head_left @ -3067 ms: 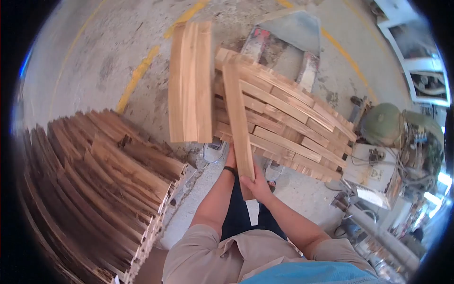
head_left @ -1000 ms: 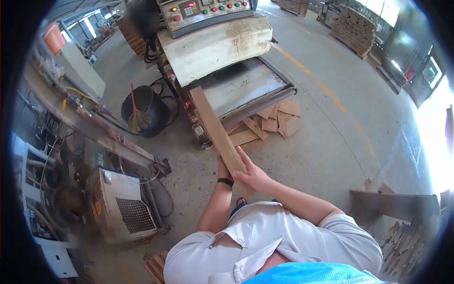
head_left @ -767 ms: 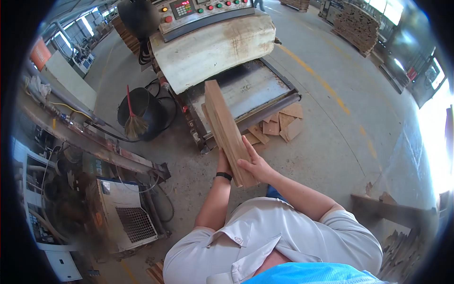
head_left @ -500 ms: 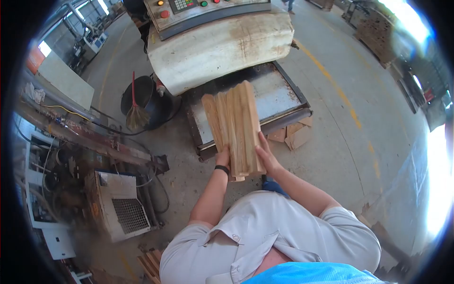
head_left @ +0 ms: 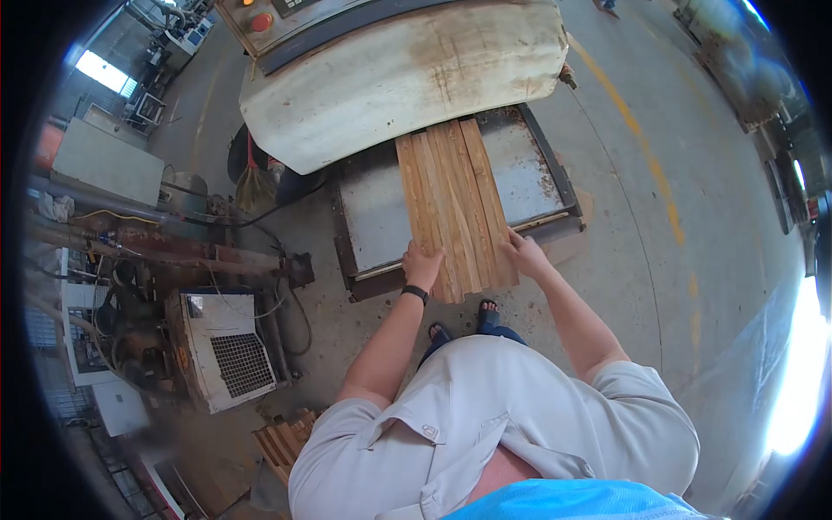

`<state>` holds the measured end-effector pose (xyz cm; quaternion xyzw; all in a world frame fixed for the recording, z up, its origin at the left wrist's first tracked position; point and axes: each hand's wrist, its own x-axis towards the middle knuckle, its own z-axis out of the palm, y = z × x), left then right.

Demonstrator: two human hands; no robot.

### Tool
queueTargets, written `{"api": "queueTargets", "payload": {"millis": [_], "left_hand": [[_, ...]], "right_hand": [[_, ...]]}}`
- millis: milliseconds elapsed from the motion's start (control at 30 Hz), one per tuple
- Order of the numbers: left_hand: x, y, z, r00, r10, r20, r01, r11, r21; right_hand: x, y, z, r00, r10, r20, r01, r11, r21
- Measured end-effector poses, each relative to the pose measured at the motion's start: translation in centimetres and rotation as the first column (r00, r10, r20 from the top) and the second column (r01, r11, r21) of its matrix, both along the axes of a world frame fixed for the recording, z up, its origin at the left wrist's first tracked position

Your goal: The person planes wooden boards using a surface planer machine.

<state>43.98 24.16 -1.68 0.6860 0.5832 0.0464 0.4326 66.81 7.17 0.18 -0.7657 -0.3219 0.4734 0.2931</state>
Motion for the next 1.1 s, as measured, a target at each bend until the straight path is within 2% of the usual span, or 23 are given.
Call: {"api": "queueTargets", "payload": {"millis": [33, 67, 100, 133, 167, 200, 267, 367, 467, 600, 667, 700, 767, 900, 967, 1100], "left_hand": [[-0.5, -0.3, -0.2, 0.989, -0.069, 0.13, 0.067, 0.998, 0.015], [-1.1, -1.0, -0.2, 0.989, -0.071, 0.127, 0.07, 0.997, 0.014], [-1.8, -2.0, -0.2, 0.976, -0.131, 0.172, 0.106, 0.984, 0.144], [-2.5, -2.8, -0.1, 0.958, -0.197, 0.21, 0.136, 0.952, 0.273], [-3.4, -3.1, -0.1, 0.933, -0.276, 0.23, 0.21, 0.939, 0.274], [-4.1, -3.7, 0.1, 0.93, -0.283, 0.233, 0.217, 0.937, 0.273], [-5.0, -4.6, 1.0, 0.872, -0.475, 0.114, 0.41, 0.839, 0.357], [-5.4, -4.4, 1.3, 0.84, -0.539, 0.061, 0.505, 0.817, 0.278], [-5.3, -3.4, 1.2, 0.82, -0.564, 0.097, 0.526, 0.811, 0.256], [-4.8, -1.5, 0.5, 0.768, -0.626, 0.134, 0.581, 0.77, 0.265], [-4.5, -0.3, -0.3, 0.782, -0.58, 0.229, 0.506, 0.805, 0.311], [-4.2, 0.5, -0.3, 0.763, -0.603, 0.235, 0.526, 0.789, 0.317], [-3.7, 2.0, -0.3, 0.771, -0.544, 0.331, 0.472, 0.837, 0.275], [-2.4, 4.7, -1.1, 0.782, -0.519, 0.346, 0.451, 0.854, 0.261], [-1.7, 5.7, -1.4, 0.743, -0.371, 0.557, 0.349, 0.925, 0.15], [-2.3, 6.8, 0.1, 0.791, -0.373, 0.485, 0.358, 0.925, 0.129]], "right_hand": [[0.0, -0.1, 1.0, 0.993, 0.011, 0.114, -0.005, 0.999, -0.05], [-0.2, -0.1, 1.4, 0.974, 0.026, 0.225, -0.004, 0.995, -0.1], [-0.9, -0.3, 1.0, 0.975, 0.021, 0.223, 0.001, 0.995, -0.1], [-2.4, -0.9, 0.6, 0.903, 0.029, 0.428, -0.054, 0.997, 0.047], [-4.0, -1.5, 0.3, 0.79, 0.002, 0.614, -0.137, 0.975, 0.174], [-5.5, -2.1, 1.1, 0.788, -0.004, 0.616, -0.13, 0.976, 0.172], [-8.6, -2.7, 3.9, 0.66, 0.305, 0.687, -0.404, 0.914, -0.018], [-10.9, -2.1, 3.7, 0.629, 0.346, 0.697, -0.415, 0.907, -0.075], [-11.3, -1.1, 2.8, 0.557, 0.336, 0.76, -0.402, 0.909, -0.107], [-10.6, 0.3, 3.2, 0.533, 0.318, 0.784, -0.382, 0.917, -0.112], [-10.2, 1.5, 3.6, 0.52, 0.342, 0.783, -0.412, 0.903, -0.121], [-9.8, 2.1, 3.5, 0.499, 0.346, 0.795, -0.412, 0.901, -0.133], [-8.9, 3.5, 3.6, 0.487, 0.334, 0.807, -0.407, 0.904, -0.129], [-6.8, 6.6, 3.1, 0.432, 0.293, 0.853, -0.432, 0.897, -0.089], [-5.8, 8.8, 2.9, 0.428, 0.286, 0.858, -0.423, 0.902, -0.09], [-3.9, 12.0, 2.3, 0.437, 0.28, 0.855, -0.412, 0.907, -0.087]]}}
